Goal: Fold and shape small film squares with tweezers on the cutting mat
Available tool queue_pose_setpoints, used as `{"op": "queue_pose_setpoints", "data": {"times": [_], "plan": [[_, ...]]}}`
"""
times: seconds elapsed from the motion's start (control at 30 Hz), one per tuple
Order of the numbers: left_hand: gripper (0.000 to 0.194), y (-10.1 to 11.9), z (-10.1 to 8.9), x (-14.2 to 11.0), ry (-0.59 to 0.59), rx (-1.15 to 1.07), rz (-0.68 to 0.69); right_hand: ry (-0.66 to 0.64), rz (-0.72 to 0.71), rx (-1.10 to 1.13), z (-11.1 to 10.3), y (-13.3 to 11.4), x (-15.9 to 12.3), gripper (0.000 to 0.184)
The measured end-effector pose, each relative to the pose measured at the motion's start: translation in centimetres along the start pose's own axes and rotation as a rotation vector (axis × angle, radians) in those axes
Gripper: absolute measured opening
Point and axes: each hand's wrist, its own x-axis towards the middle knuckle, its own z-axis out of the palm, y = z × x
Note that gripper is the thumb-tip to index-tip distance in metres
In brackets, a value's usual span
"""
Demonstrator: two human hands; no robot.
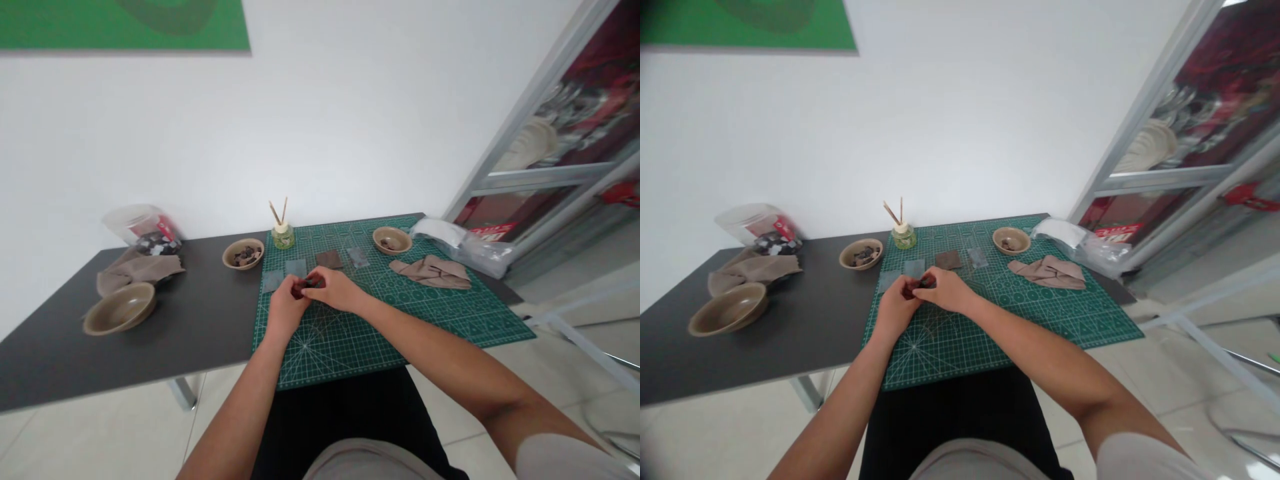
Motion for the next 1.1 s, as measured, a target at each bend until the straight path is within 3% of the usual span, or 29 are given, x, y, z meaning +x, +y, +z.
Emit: {"op": "queue_pose_setpoints", "data": {"times": [0.17,0.3,0.43,0.57,0.67,0.77,0.93,1.03,1.1], "plan": [[0.013,0.3,0.1,-0.4,-0.064,0.096,0.089,0.056,-0.014,0.017,0.3,0.2,-1.2,0.020],[0.025,-0.1,0.3,-0.5,-0.121,0.053,0.101,0.104,-0.071,0.009,-0.7,0.5,-1.7,0.015],[0.031,-0.3,0.4,-0.2,-0.122,-0.047,0.074,0.253,-0.102,-0.179,-5.4,2.3,-0.6,0.014],[0.022,0.2,0.4,-0.3,-0.103,0.012,0.085,0.444,0.033,-0.455,-11.9,5.6,1.2,0.016],[0.017,0.5,0.3,-0.5,-0.092,0.049,0.085,0.401,0.187,-0.638,-14.8,8.1,1.8,0.018],[0.014,0.5,0.3,-0.5,-0.104,0.074,0.086,0.286,0.350,-0.745,-15.7,9.9,2.0,0.025],[0.014,0.1,0.3,-0.4,-0.116,0.102,0.092,0.229,0.406,-0.775,-16.2,10.5,2.8,0.025],[0.013,-0.1,0.4,-0.6,-0.107,0.105,0.117,0.264,0.401,-0.801,-16.3,9.5,3.2,0.032],[0.014,-0.1,0.4,-1.0,-0.071,0.147,0.159,0.375,0.289,-0.812,-15.8,8.4,3.1,0.033]]}}
